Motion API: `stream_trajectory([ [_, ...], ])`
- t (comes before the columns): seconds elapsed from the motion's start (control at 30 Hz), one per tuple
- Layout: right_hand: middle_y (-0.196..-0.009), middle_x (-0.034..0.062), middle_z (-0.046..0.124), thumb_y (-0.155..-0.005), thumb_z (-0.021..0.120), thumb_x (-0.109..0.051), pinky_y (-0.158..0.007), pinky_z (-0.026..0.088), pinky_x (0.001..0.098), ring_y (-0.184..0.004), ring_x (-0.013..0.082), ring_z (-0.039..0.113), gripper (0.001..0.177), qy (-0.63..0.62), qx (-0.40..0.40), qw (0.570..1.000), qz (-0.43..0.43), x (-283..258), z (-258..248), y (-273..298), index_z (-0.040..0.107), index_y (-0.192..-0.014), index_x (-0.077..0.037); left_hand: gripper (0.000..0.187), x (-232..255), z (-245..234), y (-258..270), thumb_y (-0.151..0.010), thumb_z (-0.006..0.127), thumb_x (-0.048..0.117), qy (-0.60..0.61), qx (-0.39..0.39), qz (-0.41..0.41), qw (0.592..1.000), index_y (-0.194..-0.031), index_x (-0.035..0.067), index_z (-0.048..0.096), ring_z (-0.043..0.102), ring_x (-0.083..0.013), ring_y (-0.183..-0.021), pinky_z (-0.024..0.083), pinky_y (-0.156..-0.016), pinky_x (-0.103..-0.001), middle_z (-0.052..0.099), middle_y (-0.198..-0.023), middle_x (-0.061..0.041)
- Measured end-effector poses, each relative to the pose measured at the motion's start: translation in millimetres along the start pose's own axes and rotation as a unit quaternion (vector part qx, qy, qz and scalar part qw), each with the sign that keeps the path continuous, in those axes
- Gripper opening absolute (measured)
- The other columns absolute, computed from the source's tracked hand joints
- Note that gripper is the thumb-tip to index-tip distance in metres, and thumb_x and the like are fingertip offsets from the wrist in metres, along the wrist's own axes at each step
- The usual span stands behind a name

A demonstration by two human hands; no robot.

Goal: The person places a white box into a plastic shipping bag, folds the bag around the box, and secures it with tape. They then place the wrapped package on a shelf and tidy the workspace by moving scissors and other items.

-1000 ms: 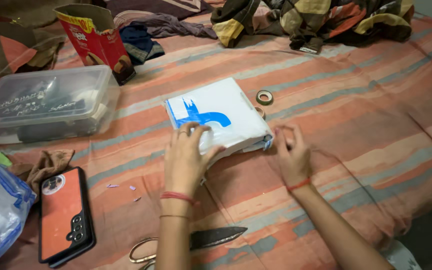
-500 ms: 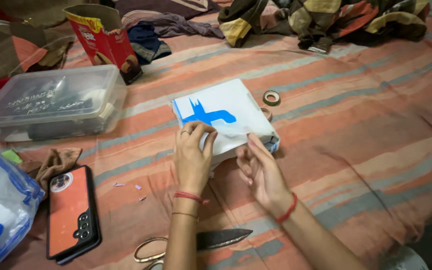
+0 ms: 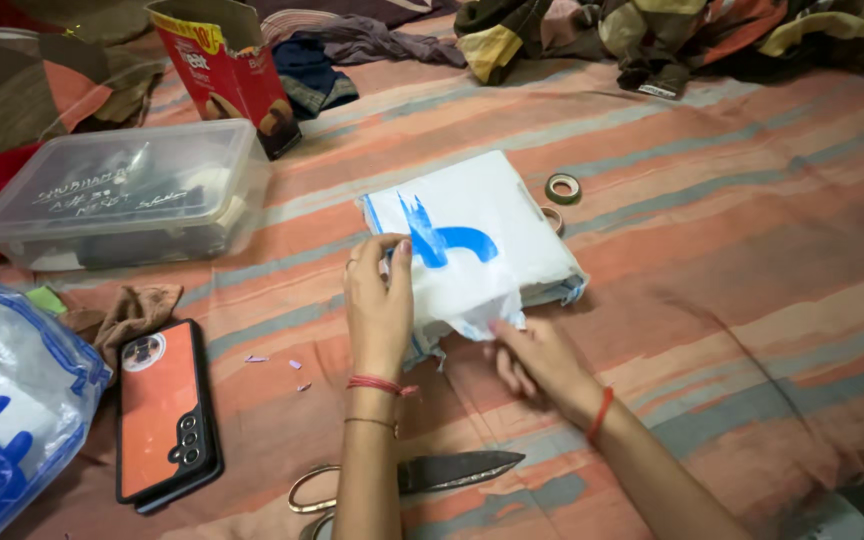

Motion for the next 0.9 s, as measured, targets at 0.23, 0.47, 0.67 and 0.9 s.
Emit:
stream_trajectory([
  [0.23, -0.05, 0.0083, 0.064, -0.1, 0.048, -0.046, -0.031, 0.038, 0.0263, -0.033, 0.0126, 0.053, 0.051, 0.163, -0.068, 0.983, 0.058, 9, -4, 31, 0.068, -0.091, -0.001, 0.026, 29, 11, 13, -0.084, 0.077, 0.018, -0.136, -0.059, 0.12, 0.982, -0.106, 0.01, 0.069, 0.055, -0.0358, -0.116, 0.047, -0.096, -0.047, 0.063, -0.121, -0.012],
  [0.47, -0.055, 0.0085, 0.066, -0.093, 0.045, -0.06, -0.029, 0.038, 0.0233, -0.034, 0.0112, 0.055, 0.059, -0.026, 0.052, 0.996, 0.066, -6, -39, 15, 0.061, -0.096, -0.003, 0.085, 22, 42, 28, -0.058, 0.092, 0.023, -0.304, -0.172, 0.104, 0.931, -0.134, 0.014, 0.054, 0.042, -0.0395, -0.134, 0.045, -0.097, -0.057, 0.046, -0.143, -0.017],
  [0.67, -0.059, 0.003, 0.062, -0.099, 0.065, -0.037, -0.034, 0.034, 0.0214, -0.04, 0.0056, 0.047, 0.038, 0.06, 0.041, 0.995, -0.073, -8, -38, -8, 0.065, -0.087, -0.001, 0.099, 16, 54, 33, -0.058, 0.091, 0.02, -0.41, -0.16, 0.104, 0.892, -0.145, 0.016, 0.045, 0.037, -0.0382, -0.14, 0.043, -0.098, -0.064, 0.039, -0.152, -0.014],
  [0.9, -0.055, -0.0009, 0.058, -0.092, 0.063, -0.03, -0.031, 0.027, 0.0228, -0.034, 0.0046, 0.04, 0.016, -0.023, 0.044, 0.998, -0.029, 4, -42, 20, 0.065, -0.097, -0.015, 0.084, 24, 61, 35, -0.071, 0.084, 0.025, -0.407, -0.134, 0.15, 0.891, -0.145, 0.013, 0.045, 0.035, -0.0412, -0.14, 0.031, -0.104, -0.072, 0.04, -0.15, -0.02],
])
Point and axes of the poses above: each hand's wrist, its own y-axis away from the middle knuckle, its own z-axis out of the palm, x = y × z, the point moved 10 cm from there along -y, towards the middle knuckle
